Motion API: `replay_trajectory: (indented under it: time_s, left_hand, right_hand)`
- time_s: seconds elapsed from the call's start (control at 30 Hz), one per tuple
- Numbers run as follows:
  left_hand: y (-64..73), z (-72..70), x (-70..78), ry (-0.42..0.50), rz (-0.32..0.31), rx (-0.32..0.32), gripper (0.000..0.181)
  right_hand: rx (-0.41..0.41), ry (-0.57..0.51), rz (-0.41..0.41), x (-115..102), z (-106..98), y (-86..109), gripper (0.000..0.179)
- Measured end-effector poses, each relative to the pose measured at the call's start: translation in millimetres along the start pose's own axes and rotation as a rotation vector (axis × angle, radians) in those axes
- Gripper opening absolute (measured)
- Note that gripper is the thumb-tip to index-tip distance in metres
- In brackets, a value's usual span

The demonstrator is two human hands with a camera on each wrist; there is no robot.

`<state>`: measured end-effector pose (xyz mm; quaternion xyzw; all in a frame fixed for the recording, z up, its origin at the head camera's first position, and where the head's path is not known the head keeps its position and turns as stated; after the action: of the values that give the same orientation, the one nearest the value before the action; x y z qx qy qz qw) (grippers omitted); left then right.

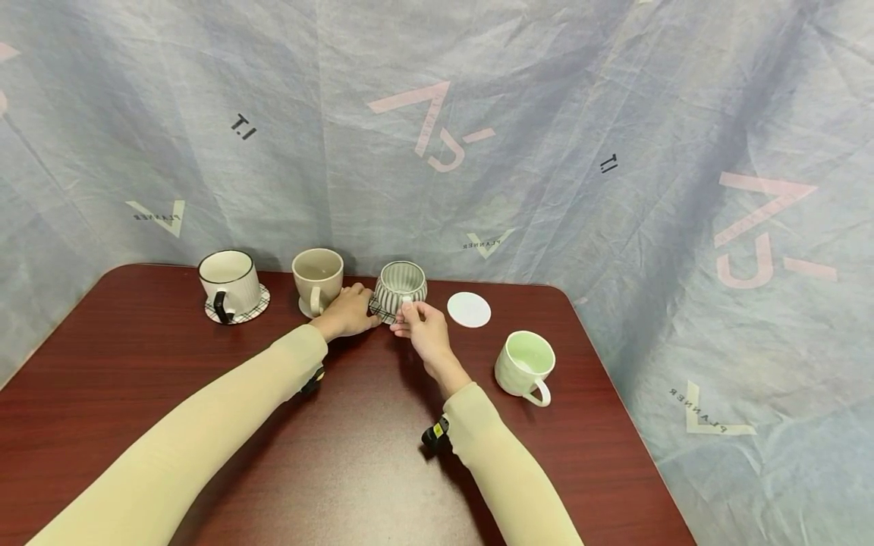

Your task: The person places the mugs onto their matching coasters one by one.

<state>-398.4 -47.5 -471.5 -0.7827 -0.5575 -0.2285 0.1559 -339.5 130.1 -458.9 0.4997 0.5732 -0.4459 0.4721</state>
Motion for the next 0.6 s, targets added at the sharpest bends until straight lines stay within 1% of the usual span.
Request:
replay_trajectory:
  time_s: [0.23, 0.6]
  left_hand:
    - [4.3, -3.3, 3.2, -0.001, 0.004, 0.015, 0.063]
    - [2.7, -3.1, 2.3, 0.006, -0.007, 0.013, 0.065]
  right_hand:
    - [0.004, 0.009, 0.019, 2.4, 2.3, -4.1, 0.025]
    - [0.013, 0.023, 0.035, 6.5, 3.1, -7.6, 0.028]
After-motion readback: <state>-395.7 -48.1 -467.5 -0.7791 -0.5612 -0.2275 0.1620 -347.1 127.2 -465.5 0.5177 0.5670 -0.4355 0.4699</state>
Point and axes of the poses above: each hand's wrist, its own y-axis away from the middle knuckle, its own z-axis out of the palm, x = y × z, the point moved 3 cm from there along -y, towards the middle knuckle, and after that the axes turned 11 degrees about y, right-handed, at the moved point
